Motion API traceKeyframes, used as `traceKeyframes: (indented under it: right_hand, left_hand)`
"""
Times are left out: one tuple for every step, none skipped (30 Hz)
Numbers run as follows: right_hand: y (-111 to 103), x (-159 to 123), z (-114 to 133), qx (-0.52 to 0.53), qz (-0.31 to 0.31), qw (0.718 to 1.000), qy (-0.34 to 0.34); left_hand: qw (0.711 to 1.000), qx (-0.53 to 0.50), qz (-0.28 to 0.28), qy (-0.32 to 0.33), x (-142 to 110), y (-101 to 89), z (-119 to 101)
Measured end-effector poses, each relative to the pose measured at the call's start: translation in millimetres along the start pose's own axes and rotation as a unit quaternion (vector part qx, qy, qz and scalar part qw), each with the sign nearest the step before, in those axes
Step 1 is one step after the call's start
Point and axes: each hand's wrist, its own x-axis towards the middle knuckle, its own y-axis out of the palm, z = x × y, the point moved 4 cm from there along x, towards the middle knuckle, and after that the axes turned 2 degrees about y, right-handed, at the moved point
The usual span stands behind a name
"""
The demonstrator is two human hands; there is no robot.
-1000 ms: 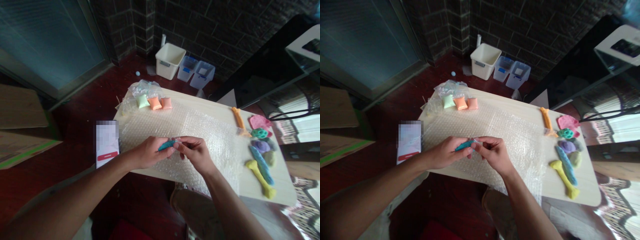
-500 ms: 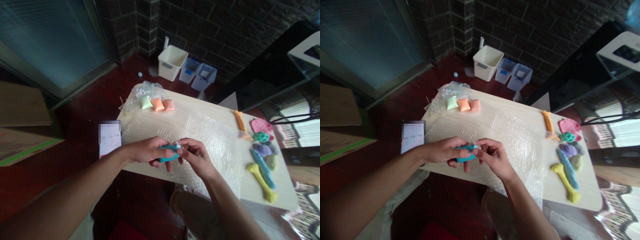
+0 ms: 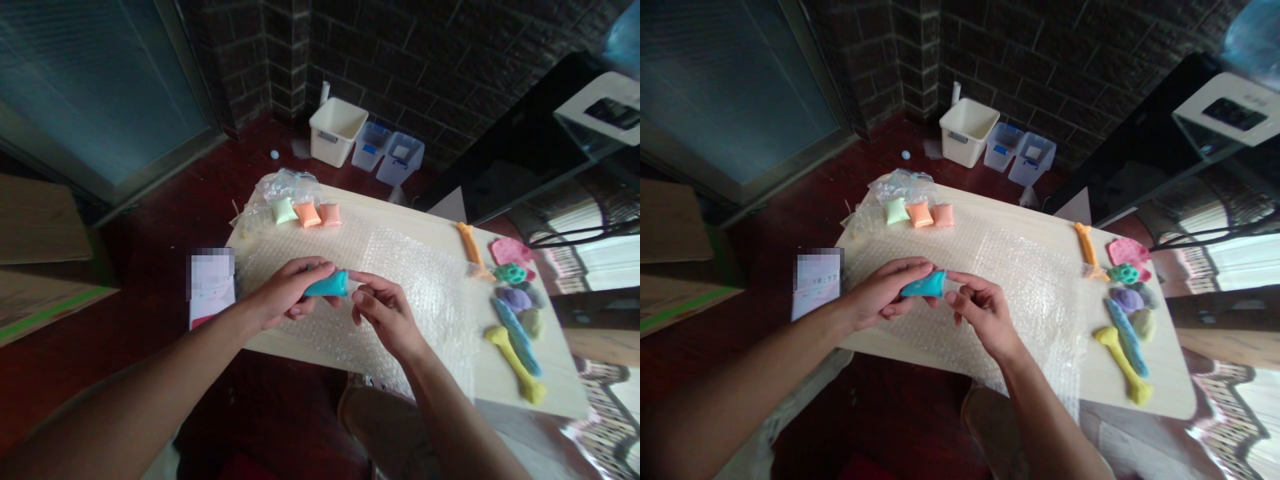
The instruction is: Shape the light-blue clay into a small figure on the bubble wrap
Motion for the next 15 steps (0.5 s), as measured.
traceKeyframes:
  right_hand:
    - [0, -1, 1, -0.015, -0.012, 1.0, -0.009]
    - [1, -1, 3, -0.03, -0.025, 0.999, -0.019]
    - [1, -2, 6, -0.043, -0.035, 0.998, -0.028]
    - [1, -3, 8, -0.055, -0.043, 0.997, -0.035]
    - [1, -4, 9, -0.066, -0.046, 0.996, -0.039]
    - [2, -5, 11, -0.077, -0.046, 0.995, -0.039]
    - [2, -5, 11, -0.087, -0.043, 0.995, -0.038]
    - [3, -6, 11, -0.094, -0.041, 0.994, -0.035]
    - [3, -6, 11, -0.099, -0.041, 0.994, -0.033]
    - [4, -7, 10, -0.1, -0.041, 0.994, -0.031]
    - [4, -7, 9, -0.097, -0.043, 0.994, -0.03]
    - [5, -7, 8, -0.09, -0.045, 0.995, -0.029]
    - [5, -7, 7, -0.082, -0.045, 0.995, -0.027]
    - [6, -7, 6, -0.075, -0.045, 0.996, -0.024]
    - [6, -7, 5, -0.069, -0.043, 0.996, -0.022]
  left_hand:
    - [1.0, 0.0, -0.008, 0.001, 1, -1.0, 1]
    - [1.0, -0.002, -0.016, -0.001, 1, -1.9, 3]
    - [1.0, -0.005, -0.022, -0.003, 2, -2.7, 4]
    - [1.0, -0.007, -0.027, -0.006, 2, -3.3, 5]
    - [0.999, -0.009, -0.032, -0.009, 2, -3.9, 5]
    - [0.999, -0.009, -0.034, -0.012, 2, -4.1, 6]
    - [0.999, -0.006, -0.034, -0.016, 1, -4.2, 6]
    - [0.999, -0.001, -0.033, -0.019, 1, -4.0, 6]
    - [0.999, 0.004, -0.032, -0.022, 1, -3.9, 6]
    - [0.999, 0.009, -0.031, -0.025, 1, -3.7, 6]
    - [0.999, 0.013, -0.028, -0.029, 1, -3.5, 6]
    - [0.999, 0.016, -0.025, -0.033, 1, -3.4, 6]
    - [0.999, 0.019, -0.022, -0.037, 0, -3.3, 6]
    - [0.999, 0.021, -0.017, -0.042, 0, -3.2, 6]
    - [0.998, 0.024, -0.012, -0.048, 0, -3.1, 7]
